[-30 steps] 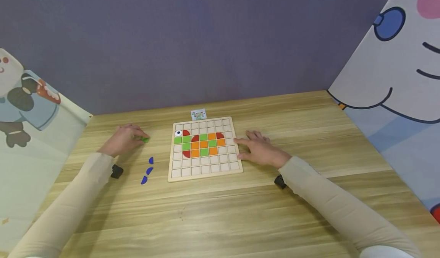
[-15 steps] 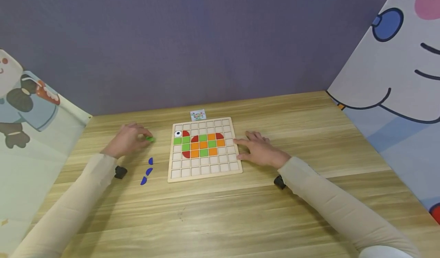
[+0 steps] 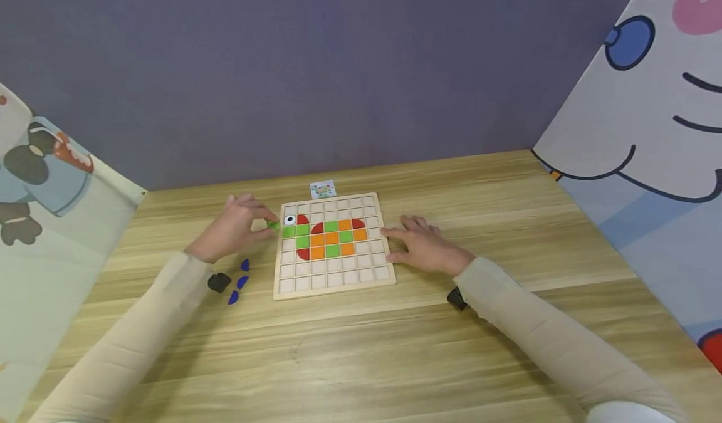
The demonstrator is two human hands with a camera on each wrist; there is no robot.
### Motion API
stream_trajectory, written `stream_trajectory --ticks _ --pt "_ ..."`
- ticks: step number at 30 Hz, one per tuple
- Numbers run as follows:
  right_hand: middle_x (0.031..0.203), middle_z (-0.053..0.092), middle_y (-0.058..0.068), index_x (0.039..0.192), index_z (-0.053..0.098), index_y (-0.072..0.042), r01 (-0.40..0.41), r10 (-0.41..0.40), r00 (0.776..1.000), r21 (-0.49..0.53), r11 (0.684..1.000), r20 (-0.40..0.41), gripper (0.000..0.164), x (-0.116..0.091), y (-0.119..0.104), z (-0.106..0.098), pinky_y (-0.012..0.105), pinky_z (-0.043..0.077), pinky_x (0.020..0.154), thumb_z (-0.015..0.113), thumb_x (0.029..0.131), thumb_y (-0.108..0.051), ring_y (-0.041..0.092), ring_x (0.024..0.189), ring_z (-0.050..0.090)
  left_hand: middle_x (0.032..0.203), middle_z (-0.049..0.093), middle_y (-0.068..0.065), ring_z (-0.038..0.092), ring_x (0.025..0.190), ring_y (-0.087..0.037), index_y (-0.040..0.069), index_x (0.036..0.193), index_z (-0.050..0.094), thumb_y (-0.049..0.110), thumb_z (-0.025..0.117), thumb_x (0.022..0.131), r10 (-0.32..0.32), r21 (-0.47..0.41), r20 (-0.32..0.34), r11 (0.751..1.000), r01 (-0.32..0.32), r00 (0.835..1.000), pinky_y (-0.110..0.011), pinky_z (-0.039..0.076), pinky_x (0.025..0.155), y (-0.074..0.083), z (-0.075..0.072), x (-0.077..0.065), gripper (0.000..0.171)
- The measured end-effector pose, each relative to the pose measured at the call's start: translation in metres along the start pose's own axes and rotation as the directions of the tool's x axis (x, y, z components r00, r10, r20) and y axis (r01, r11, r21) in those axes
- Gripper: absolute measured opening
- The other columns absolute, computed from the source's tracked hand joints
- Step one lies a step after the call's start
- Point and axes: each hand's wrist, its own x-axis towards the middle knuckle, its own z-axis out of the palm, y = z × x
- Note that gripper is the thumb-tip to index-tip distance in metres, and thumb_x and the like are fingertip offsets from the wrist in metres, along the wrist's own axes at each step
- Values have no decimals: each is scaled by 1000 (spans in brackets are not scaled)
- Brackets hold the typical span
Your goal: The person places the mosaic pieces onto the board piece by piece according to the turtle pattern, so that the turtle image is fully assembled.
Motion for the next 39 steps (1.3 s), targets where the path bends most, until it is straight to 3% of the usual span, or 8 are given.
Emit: stream_trajectory --ticks 10,17,26,39 --pt "152 12 24 146 38 -27 -13 13 1000 8 1000 10 60 2 0 1 74 11 95 59 91 -44 47 137 6 94 68 4 47 87 -14 13 93 75 16 80 76 100 -14 -26 995 -101 995 -44 27 79 31 8 21 18" --pt "152 13 26 146 38 -26 -10 10 1000 9 1000 1 61 1 0 1 74 11 95 59 92 -43 47 137 7 94 69 5 49 92 -16 16 90 74 16 79 78 141 -15 32 990 -141 989 -53 26 92 57 17 36 13" --pt "151 14 26 146 38 -26 -11 11 1000 10 1000 5 60 2 1 1 74 12 94 58 92 -44 47 137 8 82 65 9 41 78 -11 18 85 76 19 79 78 252 -2 79 967 -253 964 -40 26 77 94 37 56 8" --pt "151 14 26 146 38 -25 -1 1 1000 8 1000 15 60 3 1 -1 74 13 94 57 92 -44 47 136 8 94 69 11 40 79 -11 22 91 76 27 77 80 215 50 208 972 -230 954 -34 25 74 114 59 78 12"
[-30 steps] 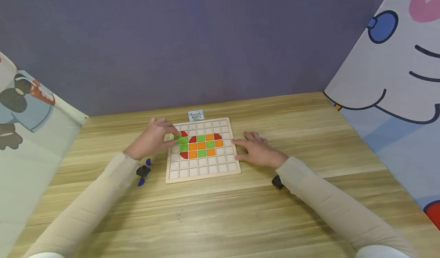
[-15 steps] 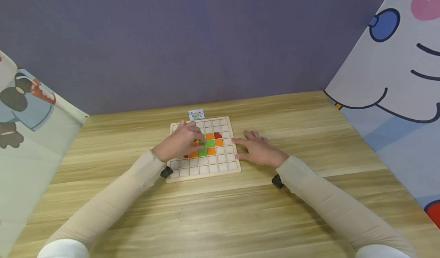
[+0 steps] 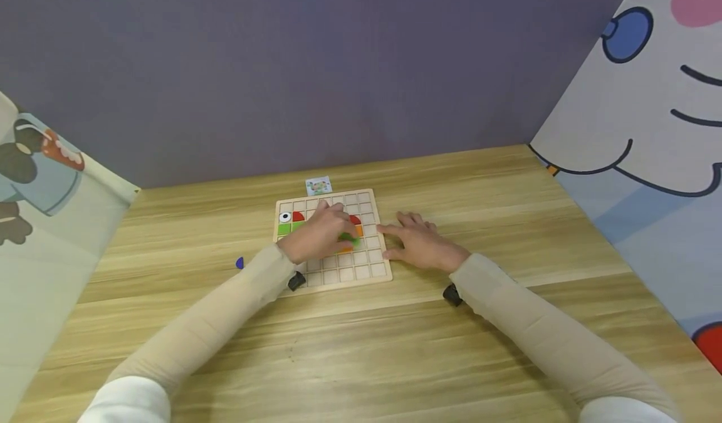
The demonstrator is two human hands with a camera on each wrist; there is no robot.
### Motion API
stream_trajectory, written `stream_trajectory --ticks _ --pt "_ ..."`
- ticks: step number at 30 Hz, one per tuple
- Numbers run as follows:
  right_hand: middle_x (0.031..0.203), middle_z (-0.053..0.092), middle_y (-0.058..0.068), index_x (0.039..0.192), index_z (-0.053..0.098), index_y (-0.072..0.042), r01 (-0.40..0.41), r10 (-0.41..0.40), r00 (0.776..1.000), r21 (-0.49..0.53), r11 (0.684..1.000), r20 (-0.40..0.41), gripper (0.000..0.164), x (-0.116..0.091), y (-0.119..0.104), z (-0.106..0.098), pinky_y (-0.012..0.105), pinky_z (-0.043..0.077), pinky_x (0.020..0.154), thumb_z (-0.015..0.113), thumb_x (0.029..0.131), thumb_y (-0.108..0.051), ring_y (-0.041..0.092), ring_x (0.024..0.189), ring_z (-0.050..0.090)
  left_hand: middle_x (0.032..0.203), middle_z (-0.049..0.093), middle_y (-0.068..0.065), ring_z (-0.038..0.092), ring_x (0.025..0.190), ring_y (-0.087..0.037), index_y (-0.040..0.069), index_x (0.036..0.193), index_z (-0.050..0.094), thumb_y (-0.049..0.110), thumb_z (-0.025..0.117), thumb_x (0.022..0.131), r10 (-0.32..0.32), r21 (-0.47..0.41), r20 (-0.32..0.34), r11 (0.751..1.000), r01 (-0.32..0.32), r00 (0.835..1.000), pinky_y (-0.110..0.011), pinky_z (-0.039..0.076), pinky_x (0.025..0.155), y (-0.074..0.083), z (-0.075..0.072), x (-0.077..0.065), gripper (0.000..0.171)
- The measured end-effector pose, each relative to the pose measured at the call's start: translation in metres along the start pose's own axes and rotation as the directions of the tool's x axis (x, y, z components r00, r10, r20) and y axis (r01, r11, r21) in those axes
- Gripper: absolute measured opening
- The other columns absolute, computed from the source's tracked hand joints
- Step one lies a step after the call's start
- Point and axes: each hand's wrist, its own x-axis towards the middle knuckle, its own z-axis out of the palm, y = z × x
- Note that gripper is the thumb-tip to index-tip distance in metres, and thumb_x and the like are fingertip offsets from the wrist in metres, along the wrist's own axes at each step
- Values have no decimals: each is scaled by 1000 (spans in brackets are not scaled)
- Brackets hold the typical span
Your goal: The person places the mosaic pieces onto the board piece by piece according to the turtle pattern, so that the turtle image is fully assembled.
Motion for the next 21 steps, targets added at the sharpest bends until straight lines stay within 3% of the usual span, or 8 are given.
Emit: stream_trajectory --ticks 6,14,21 --pt "152 14 26 146 37 -26 -3 3 1000 2 1000 3 61 1 0 0 74 13 94 57 92 -44 47 137 7 90 68 11 44 80 -11 22 88 76 27 77 79 9 24 19 1000 -10 1000 -34 27 75 6 7 5 10" --pt "152 12 25 147 36 -27 -10 10 1000 -2 1000 8 61 2 1 -2 74 12 94 56 92 -46 47 137 6 84 66 12 44 79 -11 22 85 75 27 78 79 -7 69 -13 998 8 1000 -33 28 75 10 10 8 9" --pt "151 14 26 146 38 -25 5 -5 1000 -4 1000 -8 61 2 2 0 73 14 95 58 92 -45 46 137 8 84 66 11 42 78 -11 22 84 75 25 78 78 -37 38 -10 999 38 999 -32 27 74 13 10 8 7"
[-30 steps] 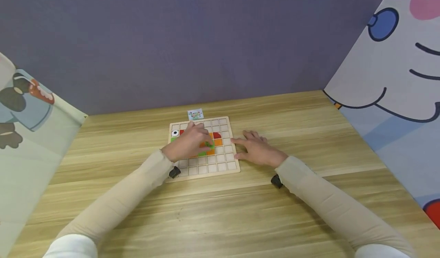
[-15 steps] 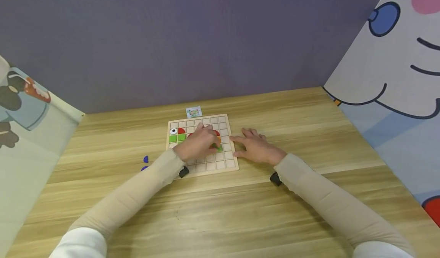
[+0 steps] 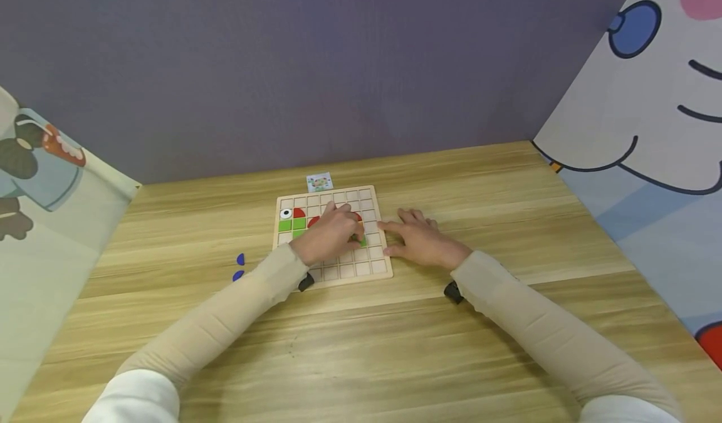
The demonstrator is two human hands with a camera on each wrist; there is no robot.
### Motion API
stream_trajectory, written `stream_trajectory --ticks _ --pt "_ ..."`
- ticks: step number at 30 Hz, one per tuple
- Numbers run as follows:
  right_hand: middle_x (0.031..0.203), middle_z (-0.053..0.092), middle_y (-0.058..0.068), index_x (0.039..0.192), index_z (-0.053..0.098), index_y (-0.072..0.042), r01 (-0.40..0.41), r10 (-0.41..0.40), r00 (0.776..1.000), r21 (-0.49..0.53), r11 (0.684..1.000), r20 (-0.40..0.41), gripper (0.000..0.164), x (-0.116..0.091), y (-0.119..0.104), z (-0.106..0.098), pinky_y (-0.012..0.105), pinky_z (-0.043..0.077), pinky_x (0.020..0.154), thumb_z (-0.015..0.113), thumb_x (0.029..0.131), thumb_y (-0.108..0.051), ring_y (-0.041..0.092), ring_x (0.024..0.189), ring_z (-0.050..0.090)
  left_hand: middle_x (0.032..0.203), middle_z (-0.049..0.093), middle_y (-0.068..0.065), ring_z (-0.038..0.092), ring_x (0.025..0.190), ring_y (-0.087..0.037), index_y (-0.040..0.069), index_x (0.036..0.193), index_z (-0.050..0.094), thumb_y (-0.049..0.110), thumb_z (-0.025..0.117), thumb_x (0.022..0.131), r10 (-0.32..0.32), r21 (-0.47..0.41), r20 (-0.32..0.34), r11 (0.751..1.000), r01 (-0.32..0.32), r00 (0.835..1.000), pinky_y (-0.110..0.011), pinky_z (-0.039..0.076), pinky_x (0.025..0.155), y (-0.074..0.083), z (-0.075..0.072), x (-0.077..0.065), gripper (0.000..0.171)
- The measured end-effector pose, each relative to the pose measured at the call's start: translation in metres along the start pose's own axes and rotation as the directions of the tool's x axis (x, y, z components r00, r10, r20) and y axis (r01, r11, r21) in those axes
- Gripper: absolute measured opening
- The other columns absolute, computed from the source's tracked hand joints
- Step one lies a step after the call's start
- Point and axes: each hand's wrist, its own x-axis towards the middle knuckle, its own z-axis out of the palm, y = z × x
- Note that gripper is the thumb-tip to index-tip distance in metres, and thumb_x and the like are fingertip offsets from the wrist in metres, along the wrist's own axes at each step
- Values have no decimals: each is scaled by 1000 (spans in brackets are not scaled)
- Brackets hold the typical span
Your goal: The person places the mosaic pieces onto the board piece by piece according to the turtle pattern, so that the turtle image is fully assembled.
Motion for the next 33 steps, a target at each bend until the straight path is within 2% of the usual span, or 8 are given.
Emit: stream_trajectory --ticks 5,13,19,23,27,33 --pt "151 15 27 146 39 -24 7 -7 1000 2 1000 -5 61 1 -1 1 73 14 95 58 92 -44 46 137 9 85 65 10 43 80 -12 22 85 75 25 78 79 -26 10 12 1000 26 1000 -32 29 74 1 -2 -3 7" --pt "151 14 27 146 39 -25 9 -9 1000 4 1000 0 60 1 -4 2 73 14 94 58 92 -45 46 137 9 95 64 7 46 88 -14 26 99 75 26 75 83 -22 47 66 999 19 998 -36 29 76 2 -2 -6 17" --pt "151 15 27 145 39 -24 12 -12 1000 -6 1000 -4 60 2 -3 3 73 14 94 58 92 -45 46 137 10 97 63 7 44 86 -14 27 102 75 26 73 84 -20 17 49 1000 20 999 -36 26 74 -1 -5 -14 17" --pt "151 14 26 146 39 -25 1 -1 1000 1 1000 0 61 1 -3 2 73 14 95 58 92 -45 45 137 9 98 62 4 40 80 -15 24 106 74 26 73 85 -43 -31 21 999 44 999 -35 24 70 -8 -14 -25 21" --pt "152 13 25 146 38 -25 -10 10 1000 10 1000 2 61 -1 -3 1 72 12 96 58 92 -45 44 137 8 91 61 1 38 77 -16 20 107 74 24 72 85 -67 -66 -23 996 65 998 -36 22 69 -18 -23 -40 22" --pt "153 12 24 147 37 -27 -23 23 1000 22 999 12 61 -3 -2 1 73 10 95 57 92 -45 44 138 6 95 64 -2 41 78 -17 16 106 74 20 75 82 -126 -122 -73 986 116 989 -38 21 71 -37 -34 -73 24"
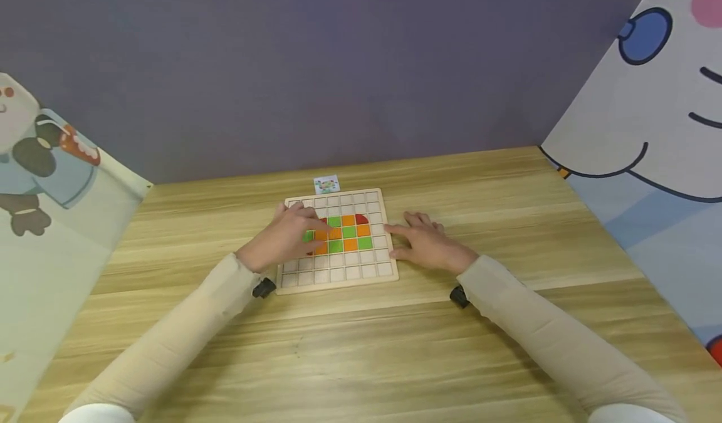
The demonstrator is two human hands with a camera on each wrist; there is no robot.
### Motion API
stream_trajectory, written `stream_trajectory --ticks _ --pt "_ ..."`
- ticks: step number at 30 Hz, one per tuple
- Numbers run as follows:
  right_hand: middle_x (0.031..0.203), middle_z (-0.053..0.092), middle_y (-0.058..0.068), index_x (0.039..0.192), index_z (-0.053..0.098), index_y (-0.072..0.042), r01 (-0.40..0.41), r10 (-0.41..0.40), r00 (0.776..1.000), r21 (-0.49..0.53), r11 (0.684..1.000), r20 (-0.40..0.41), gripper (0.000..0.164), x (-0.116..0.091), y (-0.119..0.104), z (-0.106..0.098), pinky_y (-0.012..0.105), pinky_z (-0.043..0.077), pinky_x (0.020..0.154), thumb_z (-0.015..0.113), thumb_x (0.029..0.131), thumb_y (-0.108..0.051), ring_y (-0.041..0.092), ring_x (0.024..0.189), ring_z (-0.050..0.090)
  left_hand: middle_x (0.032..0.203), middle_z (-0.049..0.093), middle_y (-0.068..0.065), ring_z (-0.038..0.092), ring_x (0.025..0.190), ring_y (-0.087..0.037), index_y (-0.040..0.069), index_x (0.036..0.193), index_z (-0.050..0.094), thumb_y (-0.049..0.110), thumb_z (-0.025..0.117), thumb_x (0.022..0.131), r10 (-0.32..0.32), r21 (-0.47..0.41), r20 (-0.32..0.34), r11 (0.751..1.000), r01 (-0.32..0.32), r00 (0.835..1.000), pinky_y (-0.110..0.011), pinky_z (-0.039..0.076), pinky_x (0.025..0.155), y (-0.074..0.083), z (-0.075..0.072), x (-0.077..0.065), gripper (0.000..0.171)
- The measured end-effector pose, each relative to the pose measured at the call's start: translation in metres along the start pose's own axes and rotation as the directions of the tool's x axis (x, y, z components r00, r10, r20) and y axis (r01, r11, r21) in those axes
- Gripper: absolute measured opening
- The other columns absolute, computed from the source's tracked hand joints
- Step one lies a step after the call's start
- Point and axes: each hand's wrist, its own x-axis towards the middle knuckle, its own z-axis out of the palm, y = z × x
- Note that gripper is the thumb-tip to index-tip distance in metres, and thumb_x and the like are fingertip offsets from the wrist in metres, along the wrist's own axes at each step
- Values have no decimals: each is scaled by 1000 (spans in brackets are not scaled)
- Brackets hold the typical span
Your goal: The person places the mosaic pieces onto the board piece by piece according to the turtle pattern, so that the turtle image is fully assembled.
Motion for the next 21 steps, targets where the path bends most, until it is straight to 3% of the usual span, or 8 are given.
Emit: stream_trajectory --ticks 12,21 --pt "153 12 24 146 38 -26 -1 1 1000 2 1000 -14 61 -1 2 1 73 9 96 58 91 -46 45 138 6 99 67 -4 45 83 -18 13 107 73 24 79 78 -180 -13 -32 984 180 983 -42 25 73 -47 -10 -64 31" --pt "152 12 25 146 38 -26 7 -7 1000 -8 1000 -16 62 0 1 2 74 9 95 58 91 -47 47 137 7 88 68 -1 46 79 -17 10 102 72 22 84 71 -233 -4 -30 972 233 972 -39 20 68 -67 -10 -92 35"
